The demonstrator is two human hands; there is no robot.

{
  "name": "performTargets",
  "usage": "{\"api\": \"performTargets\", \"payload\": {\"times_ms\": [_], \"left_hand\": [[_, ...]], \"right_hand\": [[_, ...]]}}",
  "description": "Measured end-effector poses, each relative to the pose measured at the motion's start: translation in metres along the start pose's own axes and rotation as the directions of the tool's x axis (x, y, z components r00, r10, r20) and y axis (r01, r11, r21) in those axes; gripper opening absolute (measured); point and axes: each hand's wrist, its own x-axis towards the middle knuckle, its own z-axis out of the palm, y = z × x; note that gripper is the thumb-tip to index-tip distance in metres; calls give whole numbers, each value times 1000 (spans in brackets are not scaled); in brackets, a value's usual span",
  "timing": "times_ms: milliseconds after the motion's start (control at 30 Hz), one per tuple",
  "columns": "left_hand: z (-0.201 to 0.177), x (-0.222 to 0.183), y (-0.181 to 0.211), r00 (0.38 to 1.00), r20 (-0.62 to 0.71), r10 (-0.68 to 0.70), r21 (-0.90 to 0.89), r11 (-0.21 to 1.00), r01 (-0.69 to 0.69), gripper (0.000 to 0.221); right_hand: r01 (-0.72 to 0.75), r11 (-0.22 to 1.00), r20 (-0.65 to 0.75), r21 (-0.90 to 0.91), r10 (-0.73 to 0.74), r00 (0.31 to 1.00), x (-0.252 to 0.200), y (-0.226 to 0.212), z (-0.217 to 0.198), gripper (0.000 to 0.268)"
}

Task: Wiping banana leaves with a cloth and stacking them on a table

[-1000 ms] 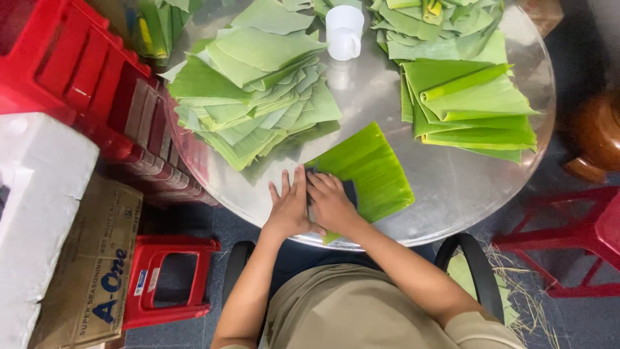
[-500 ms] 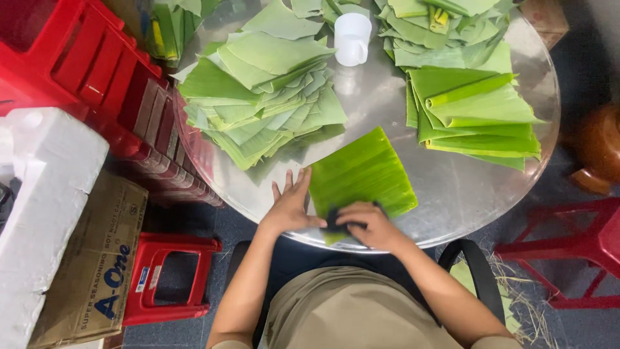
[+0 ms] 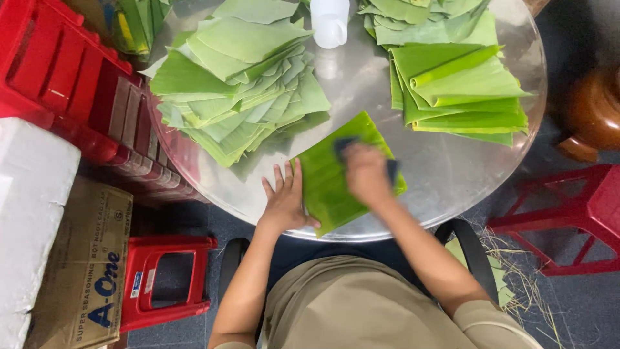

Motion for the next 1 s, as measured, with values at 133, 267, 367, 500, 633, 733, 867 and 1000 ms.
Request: {"api": "performTargets", "payload": {"times_ms": [133,267,367,500,633,733,867,1000], "left_hand": [[4,4,0,1000,-11,-28,24,999,28,154],[1,4,-2,1000,-5,-27,28,999,27,161],[-2,-2,3,1000,-18,-11,14,1000,11,159],[-5,-3,5,1000,-11,-25,-1,1000,25,160],[-4,-2,2,999,14,-37,23,999,37,160],[2,4,-1,999,3,-37,37,999,37,160],[-1,1,-2,1000,-5,-24,23,999,24,160],[-6,-5,0,999,-32,17,12,1000,-16,151]], "right_hand": [[620,785,171,14,-612,772,-52,3,95,47],[650,757,167,74,-652,740,0,26,65,37],[400,907,96,-129,-390,916,53,71,54,33],[189,899,44,-395,-187,981,81,101,48,41],[402,915,197,-16,-391,899,18,33,51,40],[601,798,231,-48,-577,784,-55,11,64,45],[601,795,196,-77,-579,791,-42,39,38,41],[494,832,26,-253,-505,863,-1,109,8,36]]}}
